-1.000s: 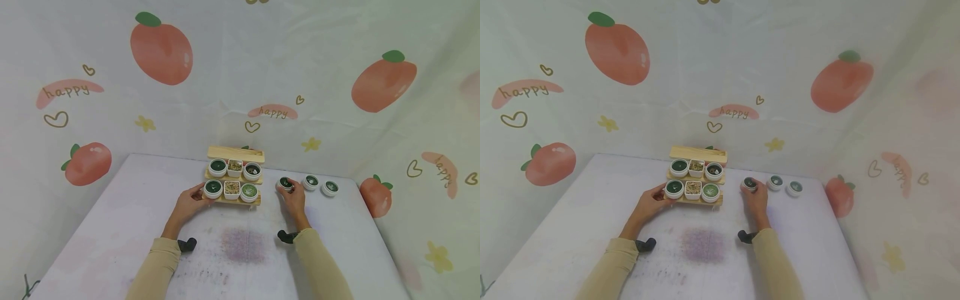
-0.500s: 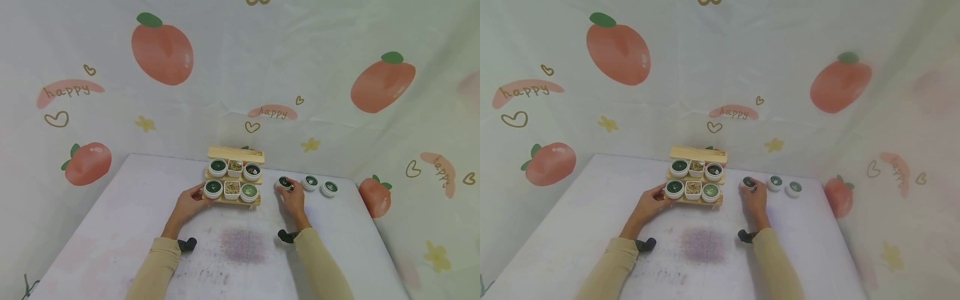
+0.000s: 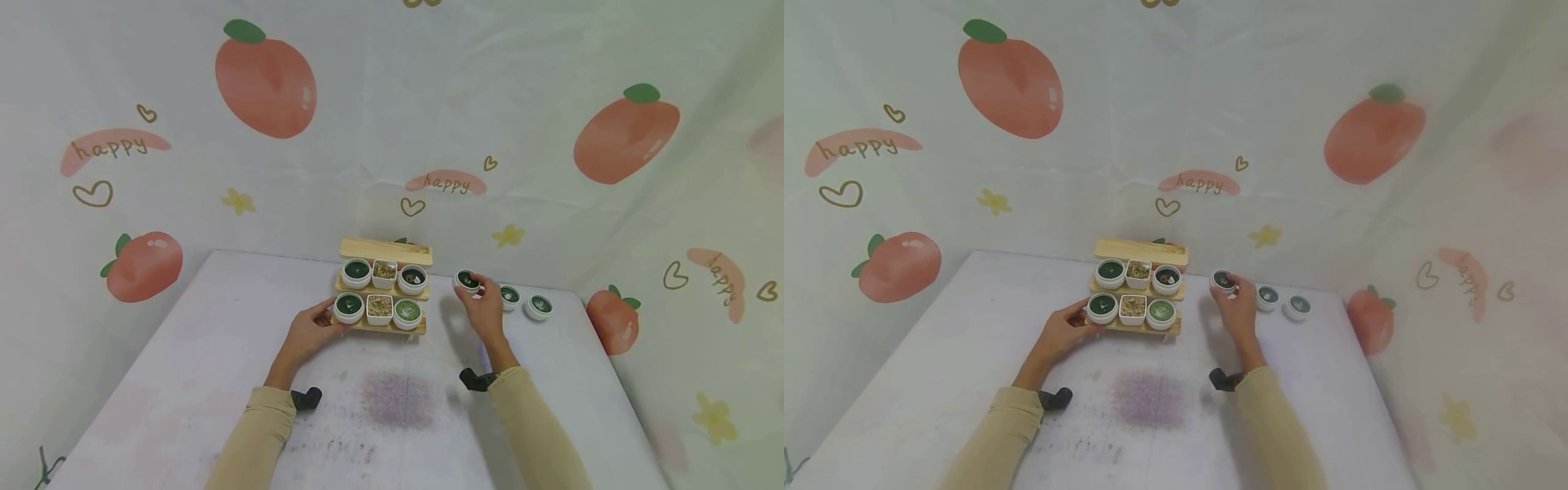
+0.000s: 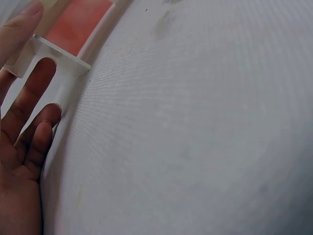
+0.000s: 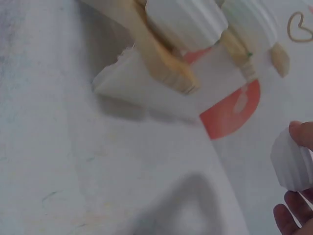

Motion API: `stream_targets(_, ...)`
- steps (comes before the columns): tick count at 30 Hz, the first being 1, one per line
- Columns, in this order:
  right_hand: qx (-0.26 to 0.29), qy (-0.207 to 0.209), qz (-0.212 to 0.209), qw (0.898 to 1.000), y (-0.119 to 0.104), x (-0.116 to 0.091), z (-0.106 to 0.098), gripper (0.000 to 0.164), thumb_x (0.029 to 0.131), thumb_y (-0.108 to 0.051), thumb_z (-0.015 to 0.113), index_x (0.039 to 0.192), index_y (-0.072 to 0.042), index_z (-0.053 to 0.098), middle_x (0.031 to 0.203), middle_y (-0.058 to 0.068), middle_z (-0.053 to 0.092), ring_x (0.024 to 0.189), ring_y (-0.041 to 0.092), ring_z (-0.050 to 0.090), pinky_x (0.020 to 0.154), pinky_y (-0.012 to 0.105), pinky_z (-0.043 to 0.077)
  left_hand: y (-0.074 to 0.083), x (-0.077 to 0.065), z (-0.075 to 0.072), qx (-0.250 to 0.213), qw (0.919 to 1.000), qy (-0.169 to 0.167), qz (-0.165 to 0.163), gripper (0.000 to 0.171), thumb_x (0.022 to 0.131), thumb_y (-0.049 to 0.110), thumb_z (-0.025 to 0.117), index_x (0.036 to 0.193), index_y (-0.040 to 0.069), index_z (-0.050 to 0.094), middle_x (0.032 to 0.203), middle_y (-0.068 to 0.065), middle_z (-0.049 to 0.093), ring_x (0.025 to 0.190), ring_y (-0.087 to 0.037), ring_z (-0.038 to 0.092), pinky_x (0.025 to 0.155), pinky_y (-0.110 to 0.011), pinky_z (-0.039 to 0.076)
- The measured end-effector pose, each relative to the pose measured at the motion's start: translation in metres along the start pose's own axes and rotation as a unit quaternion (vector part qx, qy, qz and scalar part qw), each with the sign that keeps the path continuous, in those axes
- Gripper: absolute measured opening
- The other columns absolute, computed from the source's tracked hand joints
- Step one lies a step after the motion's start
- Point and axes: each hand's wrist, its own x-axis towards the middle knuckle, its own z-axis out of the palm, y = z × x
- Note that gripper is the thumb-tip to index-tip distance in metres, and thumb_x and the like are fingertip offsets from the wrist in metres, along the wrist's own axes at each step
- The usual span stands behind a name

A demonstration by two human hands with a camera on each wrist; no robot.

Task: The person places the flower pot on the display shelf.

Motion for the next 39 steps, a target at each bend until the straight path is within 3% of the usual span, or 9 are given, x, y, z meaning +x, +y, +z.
stream_targets(3,-0.001,-0.006,-0.008,1.0,-0.015,0.002,-0.002,0.054,0.091,-0.018,0.078,0.137,0.001,0.057,0.135,0.023,0.052,0.117,0.038,0.057,0.088,0.025,0.046,0.0,0.001,-0.001,-0.003,1.0,0.001,0.001,0.08,0.074,0.035,0.092,0.144,0.015,0.06,0.096,-0.007,0.069,0.083,-0.015,0.06,0.074,-0.024,0.049)
stream_targets(10,-0.006,-0.034,-0.048,0.998,-0.051,0.007,-0.006,0.057,0.092,-0.023,0.077,0.14,-0.003,0.054,0.136,0.021,0.051,0.119,0.037,0.058,0.097,0.046,0.052,-0.001,0.003,-0.002,0.007,0.9999,0.004,0.006,0.079,0.076,0.036,0.091,0.145,0.013,0.059,0.095,-0.008,0.071,0.081,-0.013,0.06,0.074,-0.024,0.049)
stream_targets(20,0.002,-0.09,-0.093,0.992,-0.091,0.007,-0.003,0.064,0.092,-0.018,0.077,0.146,-0.002,0.046,0.139,0.02,0.047,0.119,0.033,0.055,0.095,0.044,0.049,-0.001,0.002,-0.001,0.002,1.0,0.0,0.003,0.08,0.075,0.037,0.091,0.145,0.015,0.059,0.097,-0.008,0.07,0.084,-0.016,0.06,0.076,-0.026,0.049)
stream_targets(27,0.018,-0.116,-0.12,0.986,-0.105,0.006,0.008,0.066,0.091,-0.017,0.078,0.146,0.0,0.044,0.136,0.022,0.048,0.116,0.035,0.055,0.097,0.057,0.048,-0.002,0.0,-0.002,-0.004,1.0,-0.001,0.003,0.08,0.076,0.036,0.091,0.145,0.015,0.058,0.098,-0.007,0.07,0.085,-0.015,0.059,0.075,-0.023,0.049)
stream_targets(35,0.019,-0.142,-0.119,0.983,-0.113,0.008,0.025,0.074,0.093,-0.019,0.076,0.153,0.001,0.038,0.143,0.022,0.045,0.122,0.035,0.054,0.098,0.047,0.051,-0.001,-0.001,-0.001,-0.003,1.0,-0.001,0.002,0.078,0.075,0.035,0.091,0.144,0.015,0.06,0.097,-0.006,0.069,0.084,-0.014,0.059,0.074,-0.022,0.049)
stream_targets(39,0.02,-0.146,-0.119,0.982,-0.12,0.014,0.034,0.071,0.093,-0.02,0.075,0.151,0.003,0.042,0.144,0.022,0.044,0.121,0.035,0.055,0.098,0.045,0.052,-0.001,0.001,-0.001,-0.002,1.0,-0.001,0.006,0.078,0.075,0.034,0.092,0.144,0.014,0.06,0.096,-0.007,0.069,0.083,-0.013,0.059,0.074,-0.022,0.049)
